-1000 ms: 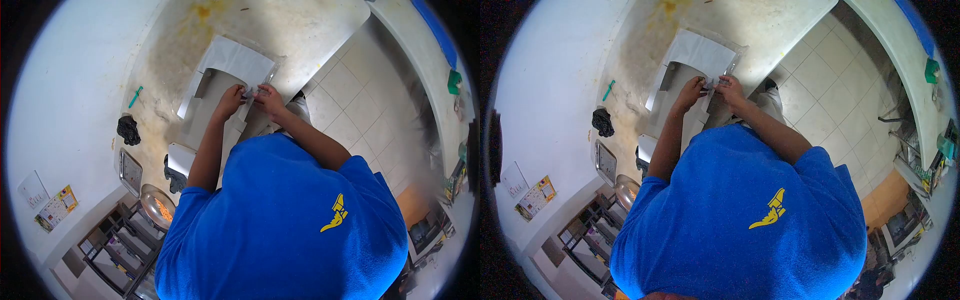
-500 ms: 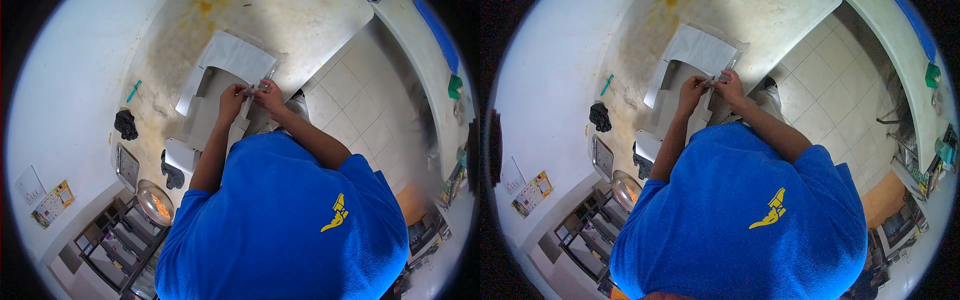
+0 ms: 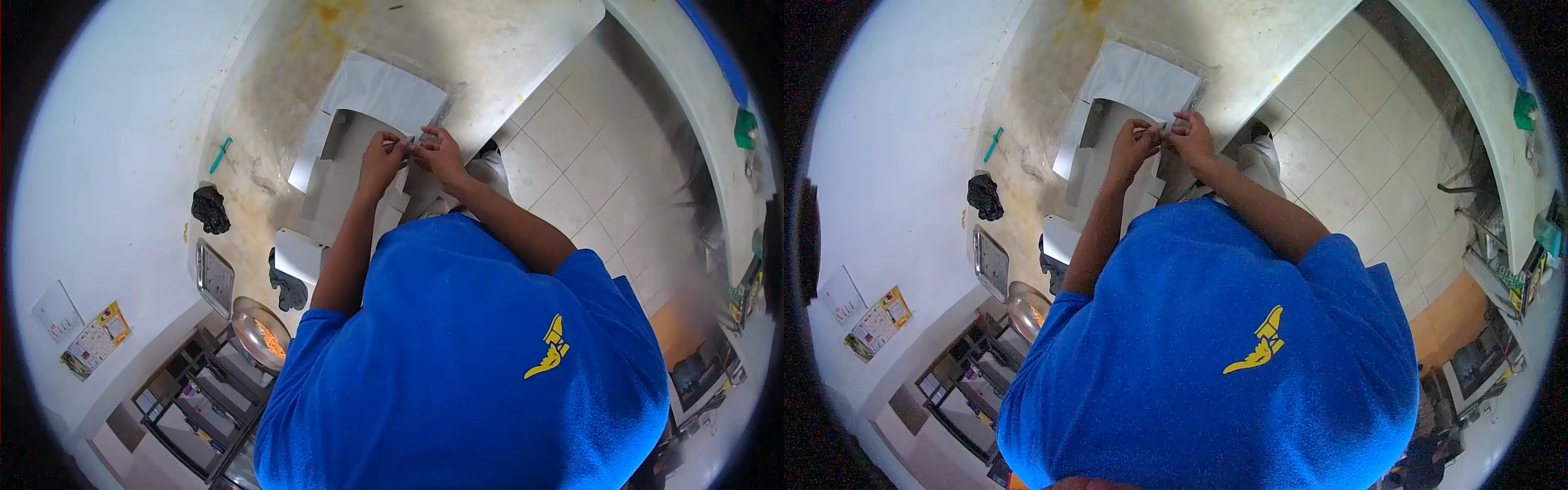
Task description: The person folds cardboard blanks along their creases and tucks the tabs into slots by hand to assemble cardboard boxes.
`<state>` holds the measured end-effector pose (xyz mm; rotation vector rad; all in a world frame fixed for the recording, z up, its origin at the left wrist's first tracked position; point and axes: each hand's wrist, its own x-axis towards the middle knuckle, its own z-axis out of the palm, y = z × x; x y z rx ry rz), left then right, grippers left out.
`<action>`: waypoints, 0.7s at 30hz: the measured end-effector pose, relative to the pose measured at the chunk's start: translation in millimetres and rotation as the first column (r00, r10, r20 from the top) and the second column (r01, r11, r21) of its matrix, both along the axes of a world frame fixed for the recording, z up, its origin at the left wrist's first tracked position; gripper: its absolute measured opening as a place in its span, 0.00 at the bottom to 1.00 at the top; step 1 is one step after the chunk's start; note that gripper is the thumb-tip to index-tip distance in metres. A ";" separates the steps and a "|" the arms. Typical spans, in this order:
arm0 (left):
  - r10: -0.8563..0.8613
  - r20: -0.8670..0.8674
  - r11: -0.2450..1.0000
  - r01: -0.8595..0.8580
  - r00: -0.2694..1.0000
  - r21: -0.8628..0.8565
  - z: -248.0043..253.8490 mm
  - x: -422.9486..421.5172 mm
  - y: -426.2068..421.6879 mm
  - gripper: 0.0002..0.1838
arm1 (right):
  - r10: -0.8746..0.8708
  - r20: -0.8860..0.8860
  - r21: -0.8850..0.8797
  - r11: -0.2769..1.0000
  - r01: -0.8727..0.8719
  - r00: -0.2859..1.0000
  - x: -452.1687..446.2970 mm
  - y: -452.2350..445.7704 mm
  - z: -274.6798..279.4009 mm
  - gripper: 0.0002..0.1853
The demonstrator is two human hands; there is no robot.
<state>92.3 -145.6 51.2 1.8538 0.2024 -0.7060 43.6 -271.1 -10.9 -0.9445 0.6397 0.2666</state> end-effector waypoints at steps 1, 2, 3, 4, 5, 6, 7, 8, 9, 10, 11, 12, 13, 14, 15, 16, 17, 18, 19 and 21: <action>0.001 0.015 1.000 -0.001 1.000 -0.004 1.1 0.6 -1.7 0.09 | 0.007 0.002 -0.019 1.000 -0.007 1.000 0.1 -0.3 -1.5 0.31; -0.022 0.001 1.000 0.022 1.000 0.021 -1.5 2.4 -0.9 0.09 | 0.015 0.004 -0.036 0.999 -0.015 1.000 -0.3 -0.1 -2.9 0.31; -0.044 -0.012 0.998 0.045 0.999 0.046 -4.4 6.3 0.8 0.09 | 0.021 0.016 -0.034 0.999 -0.020 1.000 -1.5 0.0 -3.3 0.31; -0.066 -0.025 0.995 0.068 0.998 0.071 -6.7 9.1 3.1 0.09 | 0.026 0.027 -0.031 0.999 -0.025 0.999 -3.4 -0.5 -3.5 0.31; -0.124 -0.017 0.987 0.125 0.992 0.099 -8.5 10.5 5.7 0.10 | 0.032 0.039 -0.030 0.999 -0.030 0.999 -4.8 -1.6 -3.7 0.31; -0.182 -0.010 0.975 0.182 0.983 0.127 -8.5 11.8 7.1 0.11 | 0.041 0.034 -0.016 0.999 -0.041 0.999 -6.1 -2.5 -5.3 0.30; -0.239 -0.005 0.959 0.237 0.971 0.155 -8.6 12.4 7.7 0.12 | 0.051 0.029 -0.001 0.999 -0.051 0.998 -7.4 -3.1 -6.8 0.30; -0.292 0.051 0.939 0.276 0.955 0.207 -9.7 11.8 8.0 0.12 | 0.061 0.024 0.014 0.998 -0.061 0.998 -8.5 -3.2 -8.5 0.30; -0.345 0.104 0.915 0.309 0.933 0.260 -9.4 10.4 7.6 0.12 | 0.068 0.014 0.002 0.998 -0.068 0.998 -9.0 -3.9 -5.4 0.30; -0.399 0.153 0.887 0.338 0.904 0.315 -9.0 9.3 7.5 0.12 | 0.076 0.004 -0.009 0.997 -0.076 0.997 -9.5 -4.4 -2.3 0.30; -0.378 0.123 0.895 0.329 0.917 0.300 -8.4 8.9 7.7 0.12 | 0.081 -0.006 -0.021 0.996 -0.081 0.997 -9.1 -5.1 0.7 0.30; -0.358 0.093 0.904 0.319 0.929 0.286 -1.5 8.3 5.0 0.13 | 0.056 -0.002 -0.019 0.998 -0.056 0.998 -10.2 -4.1 -5.1 0.29; -0.337 0.063 0.912 0.309 0.940 0.271 2.3 7.9 3.1 0.13 | 0.031 0.001 -0.018 0.999 -0.031 1.000 -11.6 -2.4 -10.6 0.29; -0.303 0.032 0.930 0.288 0.952 0.229 2.1 7.6 3.3 0.13 | 0.008 0.005 -0.017 1.000 -0.008 1.000 -12.6 -1.0 -16.5 0.28; -0.269 0.000 0.946 0.264 0.963 0.189 1.8 6.9 4.3 0.14 | 0.029 -0.003 -0.009 1.000 -0.029 1.000 -12.3 -1.6 -12.8 0.29; -0.235 -0.033 0.960 0.237 0.971 0.149 1.9 6.9 5.2 0.14 | 0.051 -0.010 -0.001 0.999 -0.051 0.999 -11.8 -2.8 -9.2 0.29; -0.226 -0.033 0.962 0.229 0.973 0.151 1.6 7.4 5.5 0.14 | 0.073 -0.018 0.007 0.997 -0.073 0.997 -11.1 -3.9 -5.7 0.30; -0.217 -0.034 0.964 0.220 0.975 0.152 1.1 8.0 5.5 0.13 | 0.076 -0.027 0.021 0.997 -0.076 0.997 -11.1 -4.3 -3.9 0.30; -0.209 -0.035 0.965 0.211 0.977 0.154 0.7 8.6 5.7 0.12 | 0.079 -0.035 0.036 0.996 -0.078 0.996 -10.7 -4.3 -2.0 0.30; -0.212 -0.051 0.965 0.218 0.976 0.146 0.9 10.4 5.8 0.13 | 0.084 -0.047 0.050 0.995 -0.081 0.995 -8.7 -4.1 0.4 0.31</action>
